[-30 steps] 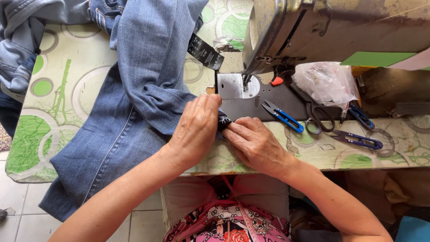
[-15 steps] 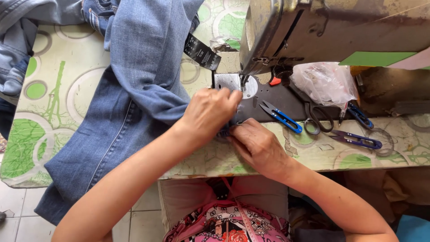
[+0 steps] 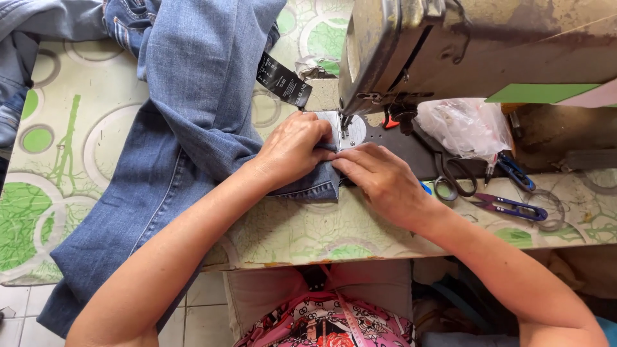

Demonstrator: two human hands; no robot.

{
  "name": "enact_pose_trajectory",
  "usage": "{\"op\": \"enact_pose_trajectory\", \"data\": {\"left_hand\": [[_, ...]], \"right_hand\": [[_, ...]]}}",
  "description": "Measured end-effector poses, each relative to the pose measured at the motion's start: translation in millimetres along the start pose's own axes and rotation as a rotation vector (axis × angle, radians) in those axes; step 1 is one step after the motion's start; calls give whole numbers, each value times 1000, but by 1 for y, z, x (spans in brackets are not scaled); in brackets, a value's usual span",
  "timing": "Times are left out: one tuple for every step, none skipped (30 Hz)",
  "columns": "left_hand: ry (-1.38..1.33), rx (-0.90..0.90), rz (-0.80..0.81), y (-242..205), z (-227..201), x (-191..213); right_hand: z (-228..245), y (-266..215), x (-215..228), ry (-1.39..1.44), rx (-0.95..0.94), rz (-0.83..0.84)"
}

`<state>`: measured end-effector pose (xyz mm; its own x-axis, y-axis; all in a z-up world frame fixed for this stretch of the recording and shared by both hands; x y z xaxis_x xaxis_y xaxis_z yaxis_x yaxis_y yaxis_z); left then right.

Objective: Inspecting the hem of denim jeans for defects and trimming loose threads using snips.

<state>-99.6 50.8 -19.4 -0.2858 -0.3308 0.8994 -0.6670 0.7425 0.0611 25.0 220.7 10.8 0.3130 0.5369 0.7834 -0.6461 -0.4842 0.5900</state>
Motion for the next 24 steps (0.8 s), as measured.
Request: {"op": "enact_pose_trajectory", "data": {"left_hand": [[-1,1,0,-2,-1,0],[-15,-29,-31,-4,-2,1],[-30,-57,-63,-6,-3,1],[-31,-55,-64,-7,-5,3],[-42,-144,-152,-9,-8,6],[-54,-233,-240,-10,-11,8],[-55,-233,-239,-10,-11,3],[141,-360,-380,-11,-12,-1],[340,-485,-521,-11,-13,-5],[340,-483,-522,-14,-13,-8],[392,-486,-518,-16,-13,-11],[445,-489,-513,-18,-13,-14],[445,-490,-516,-28,-18,-9],[457,-457,-419,-36,-23,-5],[468,-423,-317,-46,-27,-1],[469,-424,-315,-48,-23,-5],[401,-467,-398,-52,-20,-8],[332,-509,-481,-55,-16,-12],[335,-509,-481,-55,-14,-13],[292,-516,-476,-55,-11,-14],[249,-523,-469,-55,-9,-16],[250,-524,-468,-51,-8,-17],[259,-531,-485,-47,-8,-19],[268,-537,-502,-44,-9,-22]], "right_hand": [[-1,-1,1,0,0,1],[-2,-3,2,3,19,26],[-3,-4,3,6,39,53],[-3,-3,4,7,41,55],[-3,-2,4,11,28,66],[-4,-1,4,16,15,78],[-5,-3,2,16,14,79],[-7,-4,-1,18,23,92],[-9,-6,-3,18,35,105],[-9,-4,-1,19,35,106],[-9,-3,1,28,39,116],[-9,-1,4,38,42,127],[-10,0,5,35,43,127],[-11,1,7,53,41,136],[-11,2,7,74,36,143],[-12,2,7,74,35,142],[-14,2,7,77,42,130],[-15,2,7,80,48,118],[-14,3,8,80,50,117],[-14,3,9,89,46,106],[-13,3,10,99,41,95],[-16,3,10,98,40,93],[-18,2,10,86,38,83],[-20,1,10,74,35,72]]}}
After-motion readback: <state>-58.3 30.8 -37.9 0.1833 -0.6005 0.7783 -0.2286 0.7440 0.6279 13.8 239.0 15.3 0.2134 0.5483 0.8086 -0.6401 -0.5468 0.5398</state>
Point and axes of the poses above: each hand's wrist, its own y-axis towards the middle knuckle, its own x-axis out of the back of the hand, z = x × y, the point moved 1 cm from there along y, towards the middle knuckle, and after that the axes turned 6 degrees about y, right-handed, at the moved point
